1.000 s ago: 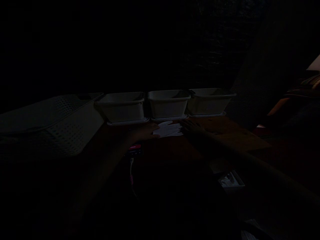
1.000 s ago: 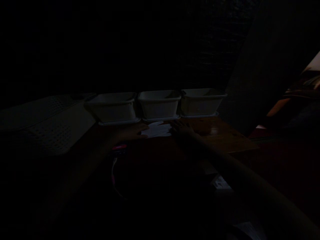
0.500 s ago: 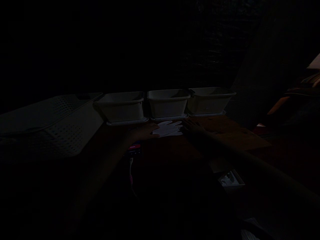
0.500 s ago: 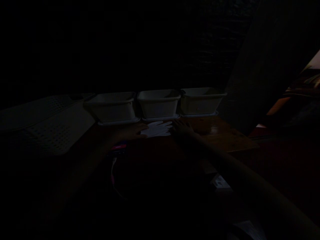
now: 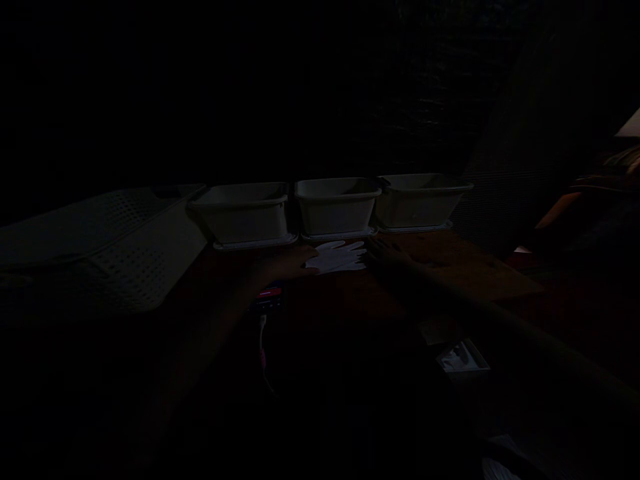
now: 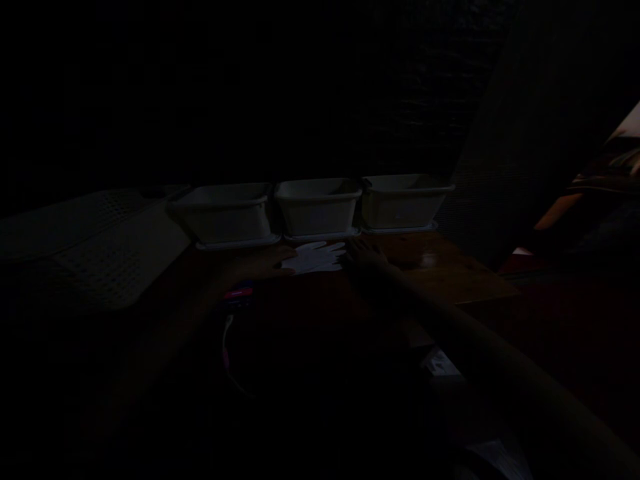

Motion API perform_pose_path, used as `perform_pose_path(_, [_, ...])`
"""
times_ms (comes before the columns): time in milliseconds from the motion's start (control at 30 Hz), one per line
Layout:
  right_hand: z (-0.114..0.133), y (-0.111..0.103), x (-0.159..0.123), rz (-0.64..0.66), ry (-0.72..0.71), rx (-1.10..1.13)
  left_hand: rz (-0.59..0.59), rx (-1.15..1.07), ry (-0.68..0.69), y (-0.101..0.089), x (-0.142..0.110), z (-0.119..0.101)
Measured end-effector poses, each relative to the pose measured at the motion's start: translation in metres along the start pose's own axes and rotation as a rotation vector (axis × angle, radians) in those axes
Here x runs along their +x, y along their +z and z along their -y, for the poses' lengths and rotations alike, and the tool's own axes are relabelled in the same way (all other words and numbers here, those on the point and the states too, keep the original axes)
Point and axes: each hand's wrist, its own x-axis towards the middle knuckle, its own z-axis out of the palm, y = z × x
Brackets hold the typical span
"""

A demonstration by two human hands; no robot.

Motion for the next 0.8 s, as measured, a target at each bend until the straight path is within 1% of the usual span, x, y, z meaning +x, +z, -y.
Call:
perform_pose_path(100, [0.001, -0.003, 0.001, 0.071, 0.036, 0.044, -0.015, 0.002, 0.021, 0.002, 0.001, 0.003])
perform_pose_path(200, [0.002, -0.006, 0.001, 0.084, 0.050, 0.057, -0.013, 0.005, 0.020, 0.002, 0.000, 0.003])
perform_pose_path(300, [0.003, -0.008, 0.000, 0.088, 0.056, 0.075, -0.015, 0.007, 0.021, 0.001, 0.000, 0.002])
perform_pose_path(500, [0.005, -0.011, -0.004, 0.071, 0.056, 0.085, 0.020, 0.001, 0.002, 0.000, 0.001, 0.001])
perform_pose_path(667, [0.007, -0.011, -0.005, 0.059, 0.051, 0.089, -0.006, -0.011, 0.019, 0.000, 0.001, 0.002])
perform_pose_path(800, [0.006, -0.009, -0.006, 0.051, 0.034, 0.094, 0.023, -0.004, -0.005, -0.002, 0.000, -0.001])
